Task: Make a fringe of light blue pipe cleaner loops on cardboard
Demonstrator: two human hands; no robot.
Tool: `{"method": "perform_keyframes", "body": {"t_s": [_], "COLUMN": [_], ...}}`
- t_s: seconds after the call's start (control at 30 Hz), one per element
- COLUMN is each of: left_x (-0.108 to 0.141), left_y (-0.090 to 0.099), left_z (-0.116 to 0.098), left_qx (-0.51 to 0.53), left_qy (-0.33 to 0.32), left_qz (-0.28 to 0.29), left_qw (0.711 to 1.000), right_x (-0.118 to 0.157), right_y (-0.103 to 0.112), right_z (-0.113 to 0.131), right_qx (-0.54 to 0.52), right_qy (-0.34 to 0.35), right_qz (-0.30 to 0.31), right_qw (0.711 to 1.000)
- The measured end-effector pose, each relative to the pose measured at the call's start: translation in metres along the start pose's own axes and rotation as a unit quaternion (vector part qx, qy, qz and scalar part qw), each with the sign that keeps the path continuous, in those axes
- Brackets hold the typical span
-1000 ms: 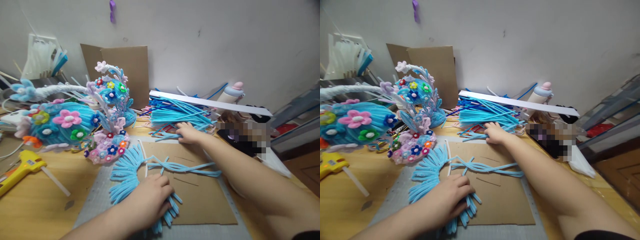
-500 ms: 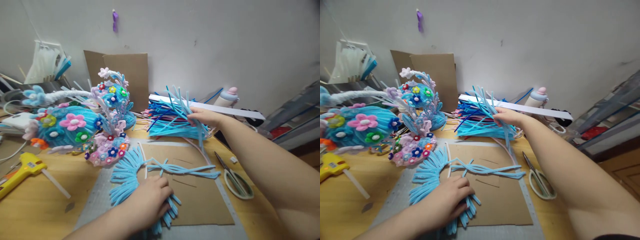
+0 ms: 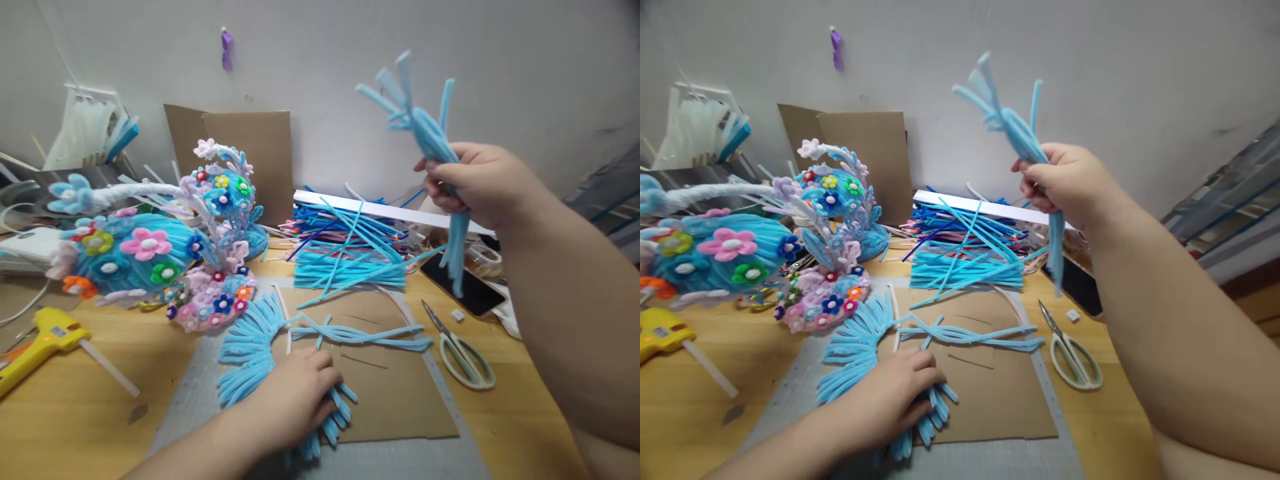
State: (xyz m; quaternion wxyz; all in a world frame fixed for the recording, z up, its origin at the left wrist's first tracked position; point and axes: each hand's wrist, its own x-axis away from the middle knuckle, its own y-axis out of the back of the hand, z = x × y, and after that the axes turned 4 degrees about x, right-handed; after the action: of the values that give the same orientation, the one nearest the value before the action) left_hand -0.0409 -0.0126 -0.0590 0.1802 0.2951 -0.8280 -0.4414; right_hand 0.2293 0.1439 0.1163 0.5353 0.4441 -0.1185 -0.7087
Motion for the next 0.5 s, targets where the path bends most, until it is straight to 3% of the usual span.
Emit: {"method": "perform_keyframes", "body": {"t_s": [0.13, 0.23, 0.33, 0.43, 0.5], "left_x": [0.000, 0.000, 0.000, -0.001, -0.001], "left_y": [0.001, 0.000, -0.001, -0.001, 0.000], "left_z": [0.001, 0.001, 0.001, 0.000, 0.000], "left_qx": [0.001, 0.003, 0.004, 0.005, 0.005], "left_qy": [0.000, 0.003, -0.001, -0.001, 0.000], "left_qz": [0.003, 0.003, 0.003, 0.002, 0.004], "left_qw": [1.000, 1.000, 1.000, 1.000, 1.000], "right_x": [0.002, 0.003, 0.000, -0.002, 0.005], "right_y": [0.000, -0.002, 0.004, 0.023, 0.036], "right_z": [-0.016, -0.028, -0.039, -0.047, -0.046], "right_qx": [-0.100, -0.144, -0.171, -0.153, -0.130], "right_qy": [-0.031, 0.021, 0.072, 0.054, 0.044], "right_qz": [-0.068, -0.134, -0.256, -0.391, -0.425], "right_qw": [0.992, 0.980, 0.949, 0.906, 0.895]}}
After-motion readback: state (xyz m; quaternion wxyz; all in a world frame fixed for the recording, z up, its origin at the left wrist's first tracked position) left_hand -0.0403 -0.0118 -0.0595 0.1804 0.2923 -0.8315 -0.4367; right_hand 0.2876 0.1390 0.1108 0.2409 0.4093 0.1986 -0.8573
